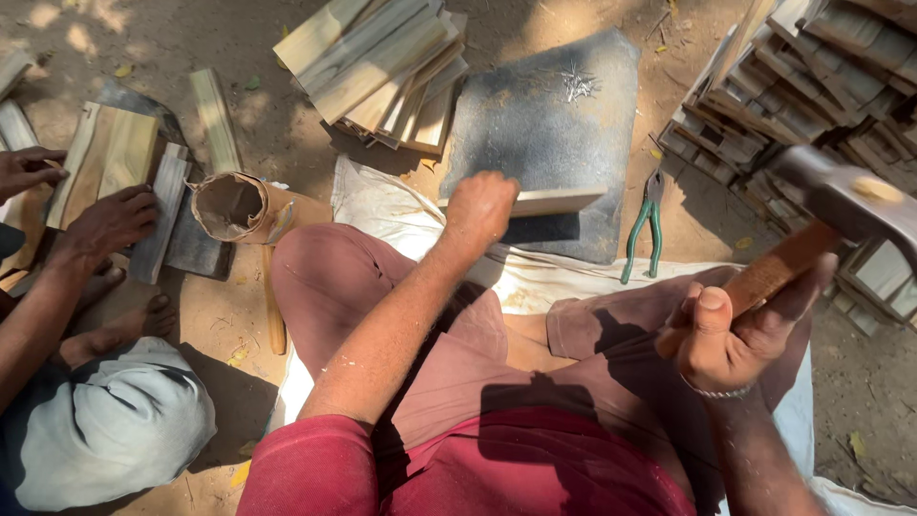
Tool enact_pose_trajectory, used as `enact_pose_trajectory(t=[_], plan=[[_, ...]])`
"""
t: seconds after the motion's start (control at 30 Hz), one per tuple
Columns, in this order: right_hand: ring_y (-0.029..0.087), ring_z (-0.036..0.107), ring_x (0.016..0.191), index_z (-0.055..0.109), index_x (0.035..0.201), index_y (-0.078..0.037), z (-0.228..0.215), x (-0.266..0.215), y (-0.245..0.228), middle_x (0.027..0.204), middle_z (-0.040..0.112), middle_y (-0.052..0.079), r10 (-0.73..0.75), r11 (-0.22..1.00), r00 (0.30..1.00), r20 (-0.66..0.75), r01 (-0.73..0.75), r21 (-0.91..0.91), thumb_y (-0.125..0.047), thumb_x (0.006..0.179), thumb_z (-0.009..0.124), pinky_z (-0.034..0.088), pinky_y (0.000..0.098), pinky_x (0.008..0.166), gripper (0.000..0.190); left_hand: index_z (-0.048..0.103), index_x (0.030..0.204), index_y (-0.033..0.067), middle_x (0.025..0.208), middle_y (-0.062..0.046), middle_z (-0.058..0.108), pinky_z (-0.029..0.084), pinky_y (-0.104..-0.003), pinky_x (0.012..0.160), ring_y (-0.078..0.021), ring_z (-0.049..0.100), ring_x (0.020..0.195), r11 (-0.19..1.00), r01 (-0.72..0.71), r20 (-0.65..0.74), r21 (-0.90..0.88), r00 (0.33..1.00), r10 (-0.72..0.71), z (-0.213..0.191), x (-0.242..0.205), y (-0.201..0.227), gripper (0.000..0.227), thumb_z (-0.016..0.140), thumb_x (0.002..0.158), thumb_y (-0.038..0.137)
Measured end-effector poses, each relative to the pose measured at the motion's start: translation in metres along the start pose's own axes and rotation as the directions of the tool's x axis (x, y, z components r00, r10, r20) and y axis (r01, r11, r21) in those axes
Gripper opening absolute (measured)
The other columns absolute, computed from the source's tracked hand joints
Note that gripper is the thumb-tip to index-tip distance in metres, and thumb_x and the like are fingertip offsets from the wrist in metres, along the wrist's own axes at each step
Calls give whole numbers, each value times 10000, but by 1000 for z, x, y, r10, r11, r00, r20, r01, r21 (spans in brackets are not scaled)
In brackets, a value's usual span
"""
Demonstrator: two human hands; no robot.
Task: The person sits on the ground and assembles small wooden frames by nailing planks together using a hammer. They pick up nails, position the wood pieces, and hammer them into place, stacking completed frames to the side.
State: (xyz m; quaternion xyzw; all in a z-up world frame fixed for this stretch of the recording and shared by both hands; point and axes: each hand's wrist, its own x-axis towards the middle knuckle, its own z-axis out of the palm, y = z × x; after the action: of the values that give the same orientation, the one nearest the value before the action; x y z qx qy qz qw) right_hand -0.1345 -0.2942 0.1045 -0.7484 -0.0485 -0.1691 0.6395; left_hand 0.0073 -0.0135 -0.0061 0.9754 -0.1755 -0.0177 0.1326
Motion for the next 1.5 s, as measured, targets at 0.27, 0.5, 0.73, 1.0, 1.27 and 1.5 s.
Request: enact_pose_trajectory(t=[0.27, 0.5, 0.73, 1.0, 1.27, 1.5], plan=[[175, 632, 554, 117, 1688, -209, 49, 2, 58, 696, 642, 115, 383, 775, 859, 339, -100, -624, -165, 1016, 592, 488, 345, 527, 824, 724, 938, 85, 948, -137, 722, 588, -441, 777, -323, 717, 938, 1000, 27, -56, -4, 998, -27, -1, 13, 0, 200, 735, 747, 29], [266, 596, 663, 285, 1659, -172, 44, -29, 104, 829, 661, 180, 717, 695, 638, 283, -616, -371, -201, 976, 643, 508, 411, 612, 771, 763, 1000, 71, 965, -178, 761, 566, -442, 785, -347, 727, 904, 858, 286, 7, -426, 950, -313, -33, 0, -10, 329, 879, 713, 181], [124, 648, 1063, 436, 1545, -18, 10, -1, 104, 1284, 686, 96, 370, 924, 915, 161, -380, 37, -291, 1041, 622, 532, 259, 889, 603, 686, 1141, -49, 1039, -102, 765, 610, -348, 831, -185, 732, 900, -170, 186, 228, -968, 933, -278, -53, -25, 68, 447, 862, 738, 33], [103, 655, 899, 547, 1221, -22, -48, -50, 22, 1050, 685, 34, 392, 917, 903, -176, -369, 150, -60, 834, 794, 558, 261, 793, 461, 562, 1333, -15, 1021, -117, 722, 549, -331, 859, -176, 681, 931, -315, 344, 329, -884, 939, 104, -38, -42, 139, 471, 741, 949, 189], [165, 635, 1093, 444, 1352, -11, -232, -56, -17, 1156, 584, 48, -23, 985, 761, -648, -92, -143, -116, 963, 828, 580, 303, 1000, 557, 680, 1203, 3, 993, -116, 757, 529, -252, 768, -134, 685, 877, 71, 350, 332, -934, 924, -188, -33, -36, 60, 311, 683, 966, 205], [220, 710, 922, 540, 1357, 8, -373, 23, 86, 1183, 705, 162, 478, 726, 610, -632, -679, -107, -363, 1047, 760, 596, 319, 693, 531, 683, 1174, 15, 977, -103, 746, 538, -257, 778, -137, 693, 848, 120, 334, 290, -935, 914, -283, -33, -42, 30, 318, 712, 952, 240]])
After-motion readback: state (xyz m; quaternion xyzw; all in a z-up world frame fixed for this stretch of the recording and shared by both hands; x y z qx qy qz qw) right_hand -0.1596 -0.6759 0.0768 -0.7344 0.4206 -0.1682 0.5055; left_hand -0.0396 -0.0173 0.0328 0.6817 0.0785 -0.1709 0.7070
